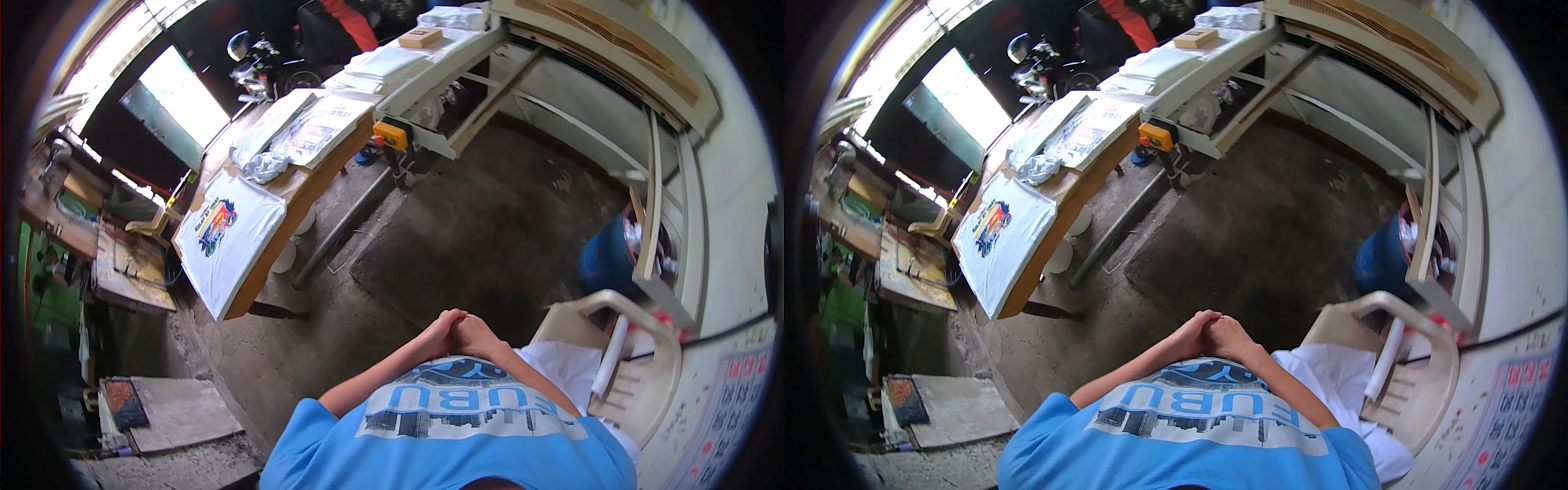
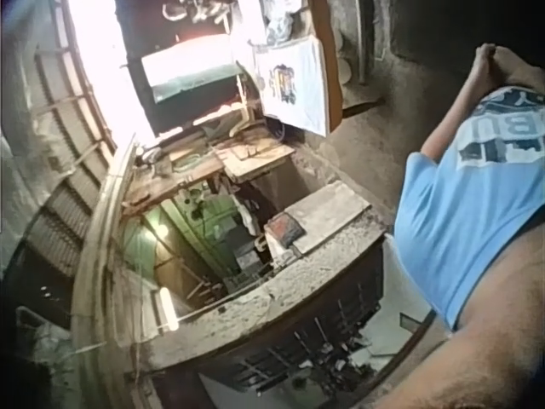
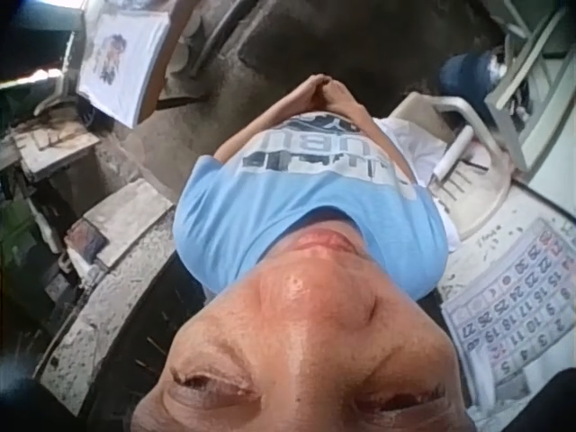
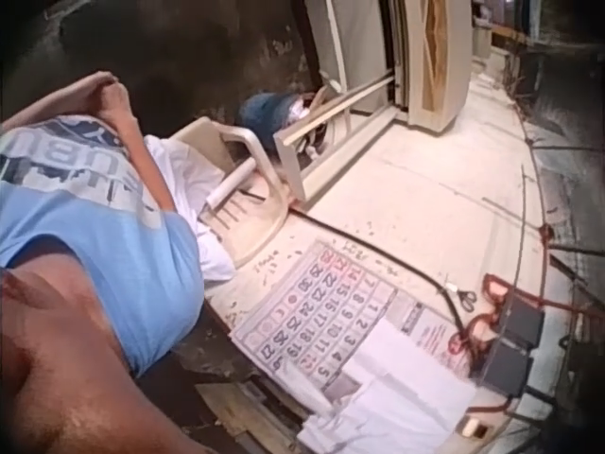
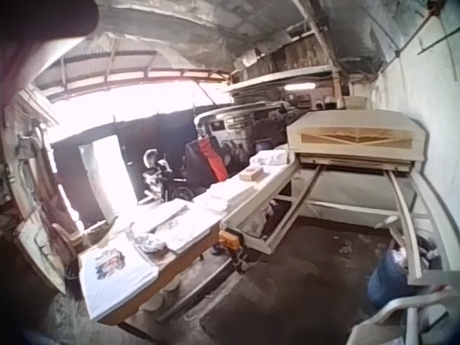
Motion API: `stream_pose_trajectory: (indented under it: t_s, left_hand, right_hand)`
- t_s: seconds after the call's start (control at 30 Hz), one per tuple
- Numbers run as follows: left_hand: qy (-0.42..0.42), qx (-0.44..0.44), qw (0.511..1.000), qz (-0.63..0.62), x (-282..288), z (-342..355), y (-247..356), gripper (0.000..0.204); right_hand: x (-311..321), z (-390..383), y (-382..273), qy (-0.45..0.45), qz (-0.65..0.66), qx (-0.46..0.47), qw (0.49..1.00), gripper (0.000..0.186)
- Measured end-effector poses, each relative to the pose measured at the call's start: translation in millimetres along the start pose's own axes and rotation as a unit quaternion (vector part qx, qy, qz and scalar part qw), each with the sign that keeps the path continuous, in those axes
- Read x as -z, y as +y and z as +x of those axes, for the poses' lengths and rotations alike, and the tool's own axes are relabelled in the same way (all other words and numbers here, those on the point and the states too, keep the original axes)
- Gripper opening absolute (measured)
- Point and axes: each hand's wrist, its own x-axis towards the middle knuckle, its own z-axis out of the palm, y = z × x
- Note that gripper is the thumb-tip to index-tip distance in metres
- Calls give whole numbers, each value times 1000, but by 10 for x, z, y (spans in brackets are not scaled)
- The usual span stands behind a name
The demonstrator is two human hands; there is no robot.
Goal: Operating a heat press to print designs on white t-shirts, including aligning the shirts and transfer paper.
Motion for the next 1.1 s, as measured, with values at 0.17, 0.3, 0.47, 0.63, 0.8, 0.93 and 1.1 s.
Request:
stream_pose_trajectory:
  t_s: [0.17,0.3,0.47,0.63,0.8,0.93,1.1]
  left_hand:
    - [41,-119,990,62,-141,198,692,26]
    - [29,-217,972,85,-13,84,1270,32]
    - [217,-326,896,210,859,-67,2191,28]
    - [409,-450,619,497,1634,-128,3590,25]
    - [445,-472,526,550,2258,141,5174,32]
    - [475,-414,497,596,2909,407,6093,39]
    - [496,-390,356,690,3490,780,6830,38]
  right_hand:
    - [719,597,85,7,-25,70,997,23]
    - [1028,1280,573,79,-114,113,984,27]
    - [1782,2286,687,202,-86,112,969,16]
    - [2445,3600,811,392,-93,61,913,10]
    - [2603,4722,1199,368,10,-205,907,28]
    - [2502,5214,824,376,-73,-461,800,39]
    - [2626,5476,801,363,-93,-521,767,39]
